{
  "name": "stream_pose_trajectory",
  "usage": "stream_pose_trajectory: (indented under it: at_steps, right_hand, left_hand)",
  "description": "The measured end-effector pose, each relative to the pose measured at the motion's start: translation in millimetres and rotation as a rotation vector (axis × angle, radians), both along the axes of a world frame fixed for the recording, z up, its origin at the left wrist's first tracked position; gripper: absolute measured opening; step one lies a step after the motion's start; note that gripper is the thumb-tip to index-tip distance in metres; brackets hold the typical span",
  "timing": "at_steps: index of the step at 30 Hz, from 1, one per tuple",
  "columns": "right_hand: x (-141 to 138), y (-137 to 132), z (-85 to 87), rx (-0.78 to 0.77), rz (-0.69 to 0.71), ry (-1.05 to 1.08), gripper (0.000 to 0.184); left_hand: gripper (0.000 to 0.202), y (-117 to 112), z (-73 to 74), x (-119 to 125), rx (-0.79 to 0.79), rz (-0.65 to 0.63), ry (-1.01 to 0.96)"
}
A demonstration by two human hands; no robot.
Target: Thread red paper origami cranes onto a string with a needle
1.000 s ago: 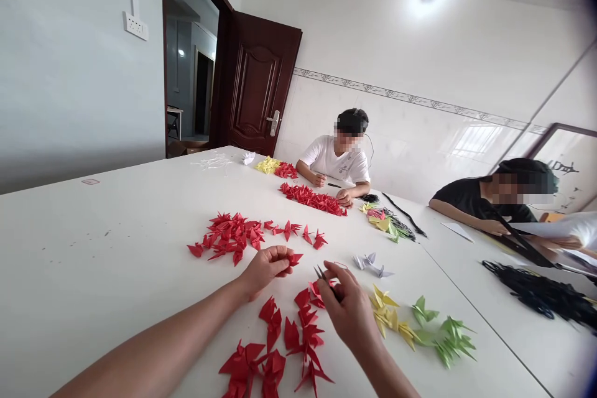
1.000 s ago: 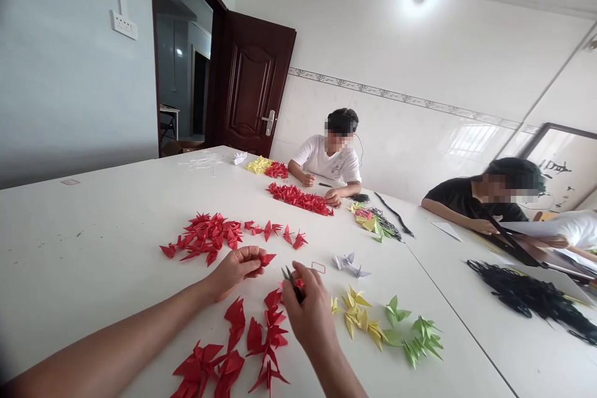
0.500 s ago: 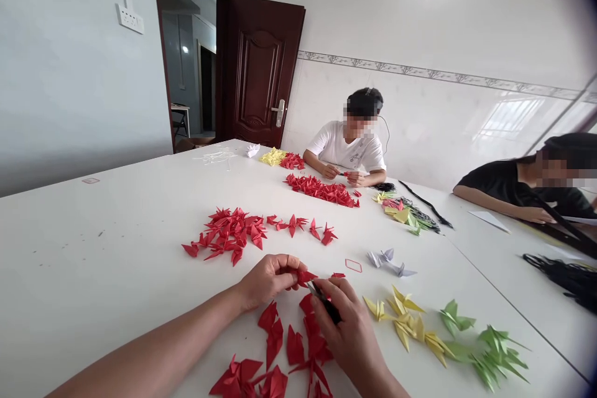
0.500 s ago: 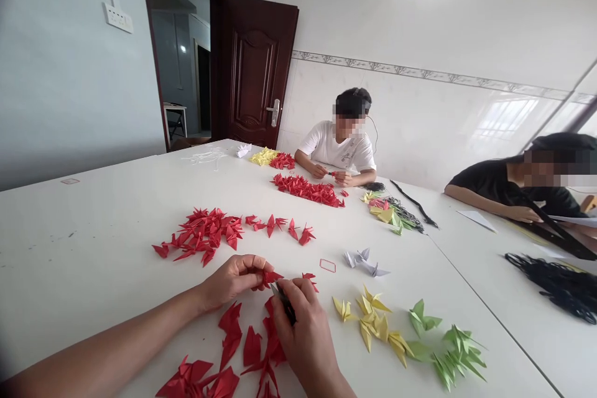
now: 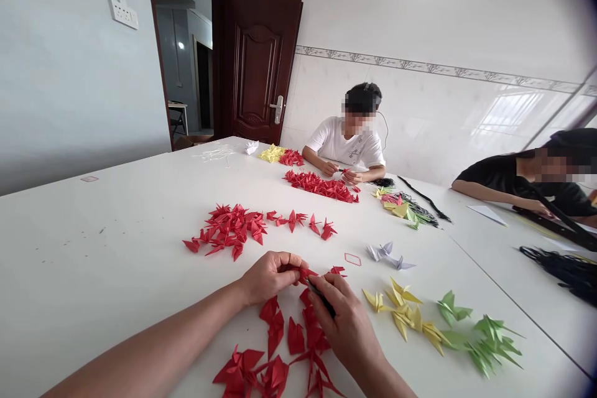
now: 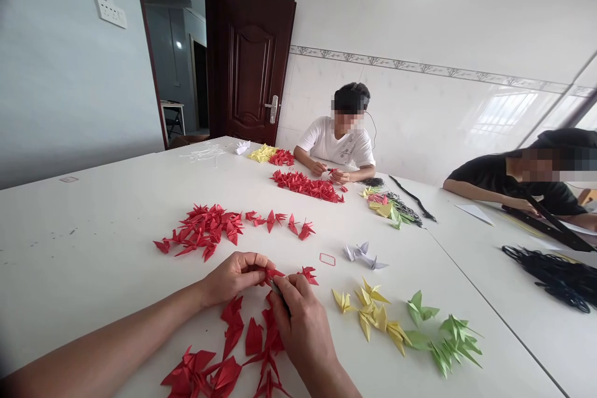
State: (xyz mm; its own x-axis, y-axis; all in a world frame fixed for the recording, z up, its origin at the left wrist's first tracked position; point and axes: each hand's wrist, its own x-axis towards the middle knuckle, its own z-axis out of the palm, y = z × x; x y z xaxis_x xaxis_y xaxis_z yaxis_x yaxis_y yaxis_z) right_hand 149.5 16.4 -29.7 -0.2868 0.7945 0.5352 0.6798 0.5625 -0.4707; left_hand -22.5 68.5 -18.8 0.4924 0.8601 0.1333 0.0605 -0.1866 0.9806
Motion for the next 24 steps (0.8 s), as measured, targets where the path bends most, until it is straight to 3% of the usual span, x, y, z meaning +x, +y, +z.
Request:
stream_pose_trajectory:
  at_steps: [8, 17, 20, 24]
  right_hand:
    - [0.4, 1.2, -4.5, 0.007, 0.000, 0.081, 0.025]
    - [5.8, 4.7, -7.4, 0.020, -0.170, 0.218, 0.025]
    - [10.3, 6.0, -6.0, 0.005, -0.241, 0.346, 0.027]
    - [15.5, 9.5, -3.0, -0.043, -0.334, 0.488, 0.029]
  left_hand:
    - [0.017, -2.4, 2.0, 0.9, -0.009, 0.002, -0.068]
    - [0.030, 8.8, -7.2, -1.9, -0.132, 0.318, -0.178]
    - [0.044, 11.5, -7.1, -3.0, -0.190, 0.446, -0.254]
    - [0.066, 12.8, -7.7, -3.3, -0.209, 0.509, -0.292]
